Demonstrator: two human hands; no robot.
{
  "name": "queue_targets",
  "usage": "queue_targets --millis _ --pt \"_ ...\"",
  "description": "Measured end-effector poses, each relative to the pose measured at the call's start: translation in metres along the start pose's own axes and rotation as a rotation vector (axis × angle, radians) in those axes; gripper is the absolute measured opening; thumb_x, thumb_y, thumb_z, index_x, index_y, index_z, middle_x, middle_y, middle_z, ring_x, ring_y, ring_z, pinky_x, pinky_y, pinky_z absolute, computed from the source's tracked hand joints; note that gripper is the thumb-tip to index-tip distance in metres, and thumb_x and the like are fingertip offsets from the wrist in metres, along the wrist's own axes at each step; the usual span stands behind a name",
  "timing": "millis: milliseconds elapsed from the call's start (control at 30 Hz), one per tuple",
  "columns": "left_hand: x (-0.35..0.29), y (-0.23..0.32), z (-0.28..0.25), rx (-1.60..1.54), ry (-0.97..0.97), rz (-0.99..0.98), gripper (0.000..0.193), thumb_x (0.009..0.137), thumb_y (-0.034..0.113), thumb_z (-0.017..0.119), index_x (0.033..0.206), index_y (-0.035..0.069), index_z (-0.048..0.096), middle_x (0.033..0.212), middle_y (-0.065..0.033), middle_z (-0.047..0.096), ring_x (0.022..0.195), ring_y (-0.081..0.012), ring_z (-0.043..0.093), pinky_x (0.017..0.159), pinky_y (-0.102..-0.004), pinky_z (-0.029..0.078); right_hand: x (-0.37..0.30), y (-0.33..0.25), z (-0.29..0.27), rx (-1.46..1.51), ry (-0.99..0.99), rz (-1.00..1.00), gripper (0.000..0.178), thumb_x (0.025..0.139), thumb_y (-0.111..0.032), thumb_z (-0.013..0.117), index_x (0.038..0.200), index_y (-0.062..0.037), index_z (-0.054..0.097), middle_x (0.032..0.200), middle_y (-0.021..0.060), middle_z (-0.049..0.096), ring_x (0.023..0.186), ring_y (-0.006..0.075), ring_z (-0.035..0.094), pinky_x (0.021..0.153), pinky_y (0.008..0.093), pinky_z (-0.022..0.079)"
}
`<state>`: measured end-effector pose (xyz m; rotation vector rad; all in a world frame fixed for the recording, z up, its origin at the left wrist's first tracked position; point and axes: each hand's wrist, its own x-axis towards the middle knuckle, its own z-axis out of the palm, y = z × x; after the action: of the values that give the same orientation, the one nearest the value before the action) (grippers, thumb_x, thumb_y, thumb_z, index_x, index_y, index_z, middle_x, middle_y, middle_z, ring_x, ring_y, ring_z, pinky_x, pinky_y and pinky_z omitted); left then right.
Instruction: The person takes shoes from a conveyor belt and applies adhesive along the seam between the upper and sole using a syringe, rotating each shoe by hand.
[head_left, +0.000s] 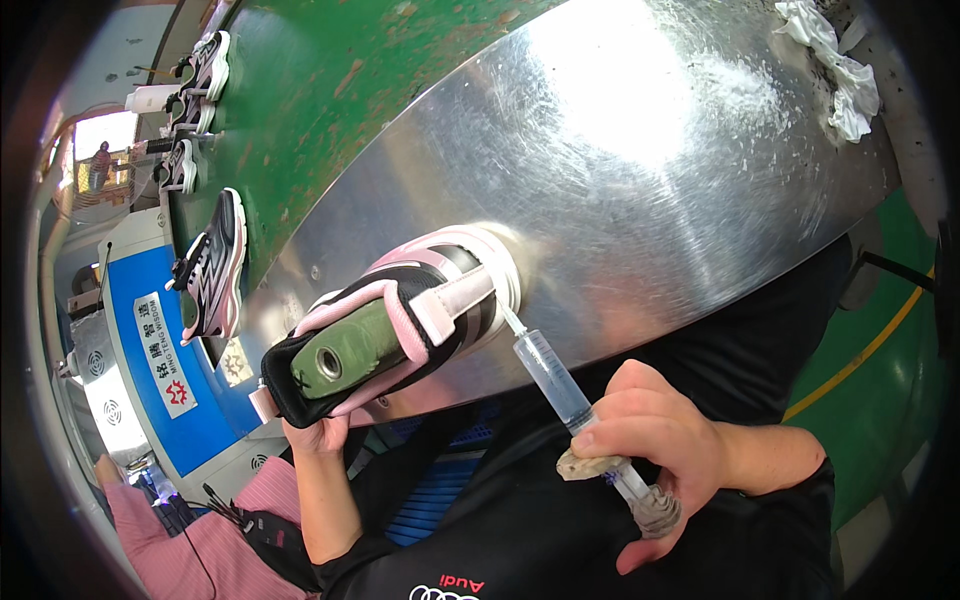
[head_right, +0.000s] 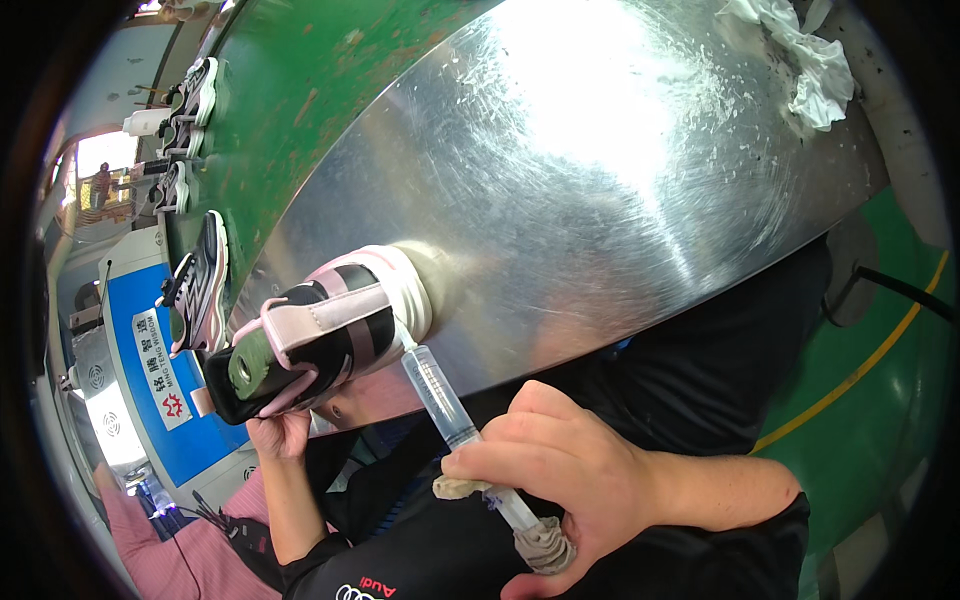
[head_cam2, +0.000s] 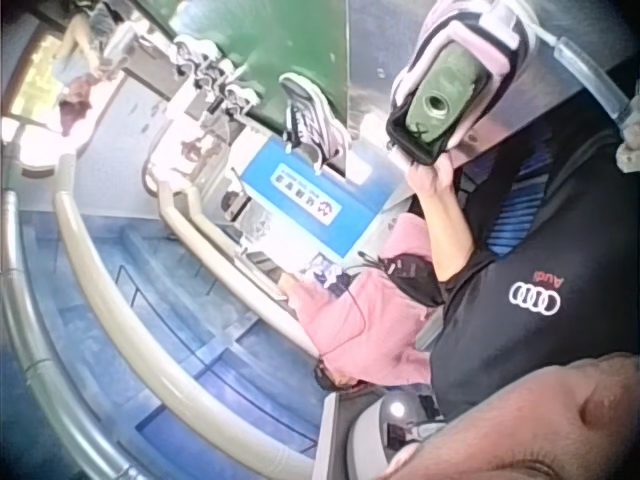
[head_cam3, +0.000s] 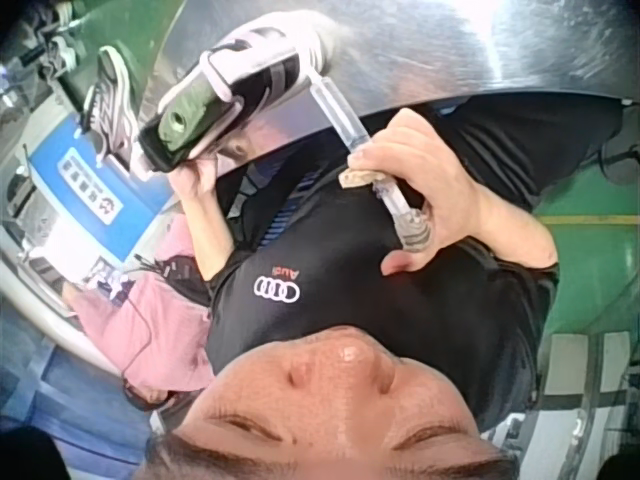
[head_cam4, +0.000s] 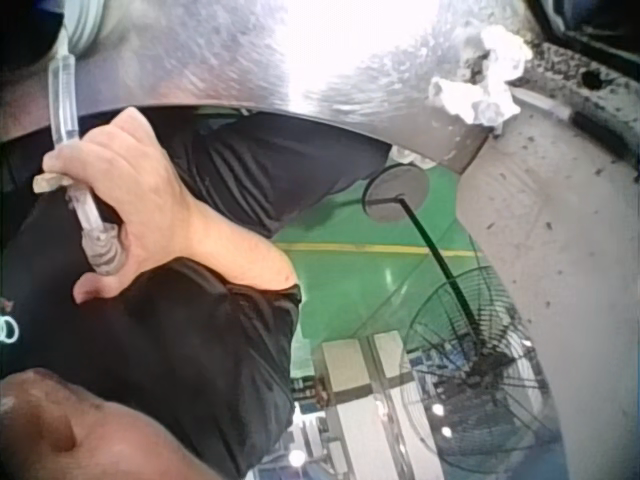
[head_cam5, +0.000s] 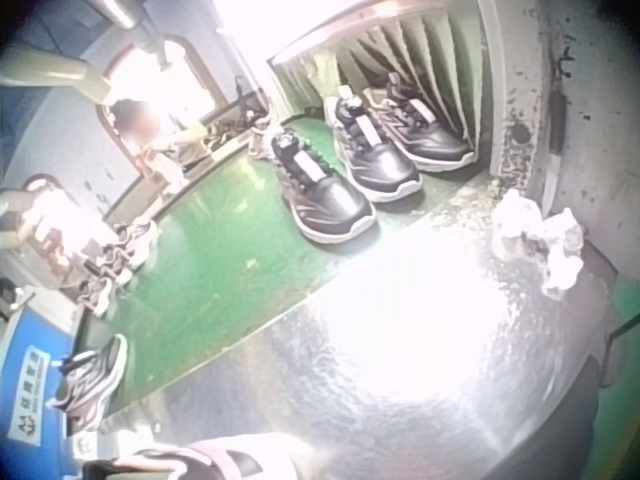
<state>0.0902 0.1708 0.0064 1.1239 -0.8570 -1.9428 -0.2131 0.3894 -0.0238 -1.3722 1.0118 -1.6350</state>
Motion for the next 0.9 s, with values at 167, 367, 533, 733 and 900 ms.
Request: queue_targets --millis 167,367,533,733,900 --pt "-0.015 -0.002 -0.025 -0.092 -0.043 -0.067 0.046 0.084 0.013 0.051 0.128 0.0 0.043 0.128 -0.0151 0.05 0.114 -0.025 0.052 0.101 -0.0405 0.041 0.0 0.0 0.001 0.016 -0.001 -0.006 0.083 0.056 -0.059 0.077 0.111 -0.0009 0.053 0.097 0.0067 0.056 0.079 0.0212 0.049 0.068 0.0325 0.036" --pt "-0.041 -0.009 -0.038 -0.045 -0.032 -0.094 0.05 0.079 0.01 0.048 0.128 0.0 0.044 0.133 -0.015 0.046 0.123 -0.0273 0.044 0.107 -0.0455 0.033 -0.001 -0.001 0.005 0.021 -0.009 -0.002 0.083 0.056 -0.058 0.078 0.111 -0.001 0.053 0.096 0.0063 0.057 0.078 0.0206 0.05 0.067 0.0319 0.036" --pt "-0.063 -0.02 -0.042 0.058 0.095 -0.189 0.057 0.078 0.017 0.049 0.132 0.0 0.04 0.137 -0.0145 0.041 0.128 -0.0305 0.038 0.11 -0.0461 0.025 -0.001 -0.003 0.008 0.007 0.006 0.005 0.083 0.056 -0.058 0.078 0.11 -0.0011 0.053 0.096 0.0061 0.057 0.078 0.02 0.05 0.066 0.0312 0.036" --pt "-0.079 -0.033 -0.032 -0.018 -0.098 -0.264 0.06 0.079 0.017 0.054 0.134 0.0 0.037 0.136 -0.0156 0.042 0.127 -0.0305 0.038 0.109 -0.0444 0.025 -0.003 -0.008 0.012 -0.024 0.013 0.011 0.083 0.055 -0.057 0.078 0.111 -0.0016 0.053 0.095 0.0056 0.057 0.077 0.0191 0.05 0.065 0.0309 0.035" --pt "-0.09 -0.042 -0.005 -0.053 -0.116 -0.298 0.071 0.068 0.012 0.063 0.133 0.0 0.037 0.131 -0.0195 0.045 0.12 -0.0354 0.045 0.103 -0.0484 0.034 -0.004 -0.014 0.015 -0.02 0.016 0.033 0.085 0.055 -0.058 0.078 0.113 -0.0019 0.052 0.096 0.0053 0.058 0.077 0.0182 0.05 0.065 0.0301 0.033"
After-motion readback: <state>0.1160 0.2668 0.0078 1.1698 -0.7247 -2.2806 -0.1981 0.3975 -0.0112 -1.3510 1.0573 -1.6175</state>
